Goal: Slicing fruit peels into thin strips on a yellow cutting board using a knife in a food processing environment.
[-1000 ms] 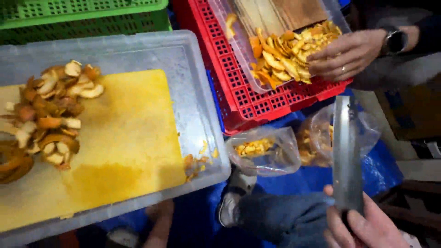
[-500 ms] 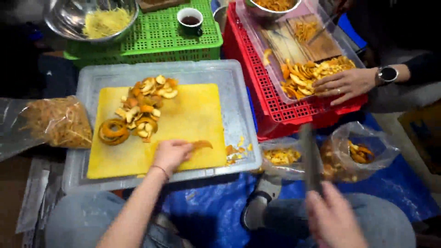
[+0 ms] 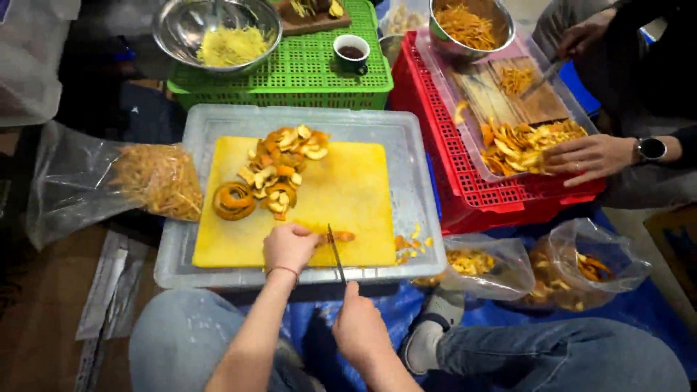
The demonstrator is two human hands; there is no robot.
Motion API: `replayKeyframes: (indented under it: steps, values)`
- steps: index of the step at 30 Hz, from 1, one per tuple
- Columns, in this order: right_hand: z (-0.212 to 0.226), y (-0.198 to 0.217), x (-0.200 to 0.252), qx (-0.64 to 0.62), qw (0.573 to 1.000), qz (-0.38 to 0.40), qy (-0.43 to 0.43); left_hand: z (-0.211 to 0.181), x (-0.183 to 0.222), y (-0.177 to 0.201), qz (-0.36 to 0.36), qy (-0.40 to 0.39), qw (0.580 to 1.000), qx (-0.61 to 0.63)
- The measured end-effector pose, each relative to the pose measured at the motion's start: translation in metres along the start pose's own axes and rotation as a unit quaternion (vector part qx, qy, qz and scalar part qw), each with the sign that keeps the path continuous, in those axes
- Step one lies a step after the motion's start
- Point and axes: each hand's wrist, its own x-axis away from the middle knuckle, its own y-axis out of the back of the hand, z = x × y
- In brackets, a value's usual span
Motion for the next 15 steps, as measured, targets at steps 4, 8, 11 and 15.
replayKeyframes:
  steps: [4, 8, 11, 15]
  values:
    - [0.014, 0.007, 0.002, 0.027, 0.999, 0.021, -0.038, 0.000, -0.002, 0.004, 0.019, 0.005, 1.000, 0.000]
    - [0.016, 0.009, -0.007, 0.022, 0.999, 0.012, -0.024, 0.000, -0.001, 0.009, 0.044, 0.011, 0.999, 0.001]
    - [0.020, 0.009, -0.021, -0.008, 0.999, 0.002, -0.032, -0.002, 0.008, 0.020, 0.062, 0.019, 0.997, 0.030]
    - [-0.012, 0.012, -0.027, -0.179, 0.982, -0.051, 0.035, 0.011, -0.009, 0.000, 0.037, 0.003, 0.999, 0.036]
